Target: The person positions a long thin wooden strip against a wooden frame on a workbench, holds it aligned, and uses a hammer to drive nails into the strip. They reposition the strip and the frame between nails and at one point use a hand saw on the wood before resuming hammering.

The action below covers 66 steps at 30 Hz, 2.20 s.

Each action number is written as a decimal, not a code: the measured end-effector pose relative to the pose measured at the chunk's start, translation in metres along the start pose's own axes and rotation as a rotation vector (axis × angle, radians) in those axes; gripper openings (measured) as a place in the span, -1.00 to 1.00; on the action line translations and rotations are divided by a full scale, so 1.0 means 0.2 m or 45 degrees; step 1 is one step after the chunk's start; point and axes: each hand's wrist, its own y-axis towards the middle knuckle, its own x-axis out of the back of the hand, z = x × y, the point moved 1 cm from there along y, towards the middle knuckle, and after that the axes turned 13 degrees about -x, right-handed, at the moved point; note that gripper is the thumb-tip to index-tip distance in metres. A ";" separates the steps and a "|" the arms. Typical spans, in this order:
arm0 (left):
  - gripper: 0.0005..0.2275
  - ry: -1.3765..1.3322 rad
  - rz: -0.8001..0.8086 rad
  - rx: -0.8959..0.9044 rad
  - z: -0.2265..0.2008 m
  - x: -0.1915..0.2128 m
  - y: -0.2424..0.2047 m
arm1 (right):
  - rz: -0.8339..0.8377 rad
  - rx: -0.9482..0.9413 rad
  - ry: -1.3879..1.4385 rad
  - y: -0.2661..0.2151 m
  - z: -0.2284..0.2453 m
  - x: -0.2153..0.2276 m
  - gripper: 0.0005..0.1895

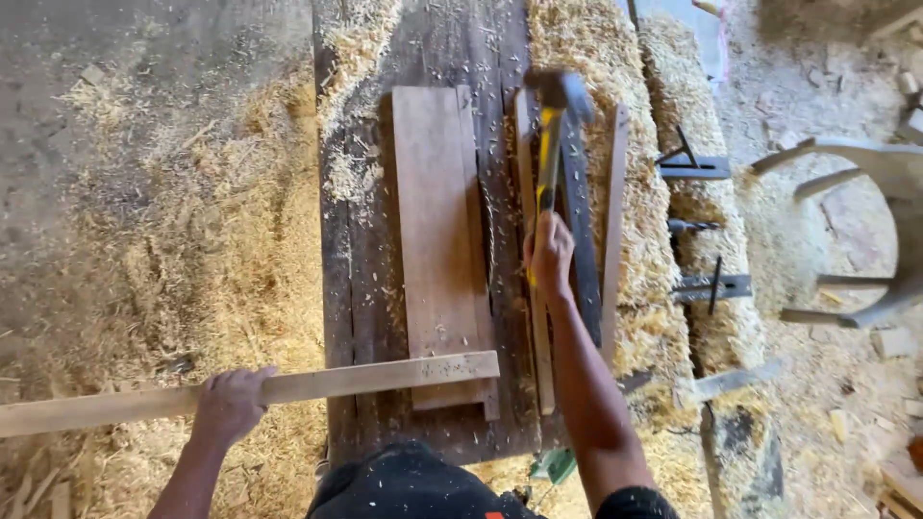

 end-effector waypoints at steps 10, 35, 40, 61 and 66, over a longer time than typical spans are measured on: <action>-0.48 -0.054 0.133 0.038 0.03 -0.06 0.03 | -0.245 1.087 -1.046 0.94 -0.66 -0.11 -0.32; -0.50 -0.023 0.164 -0.018 0.07 -0.12 0.02 | -0.444 -0.475 -0.043 -0.45 -0.31 0.47 -0.39; -0.51 0.013 0.111 -0.095 0.12 -0.15 0.02 | -1.170 -0.538 -0.444 -1.33 -0.79 1.09 -0.45; -0.36 0.141 0.114 -0.007 -0.06 0.14 -0.03 | -0.867 -0.428 -0.258 -0.90 -1.18 1.09 -0.24; -0.29 0.005 0.148 -0.105 0.16 -0.06 0.15 | -0.666 -0.425 -0.835 -0.92 -0.93 1.14 -0.35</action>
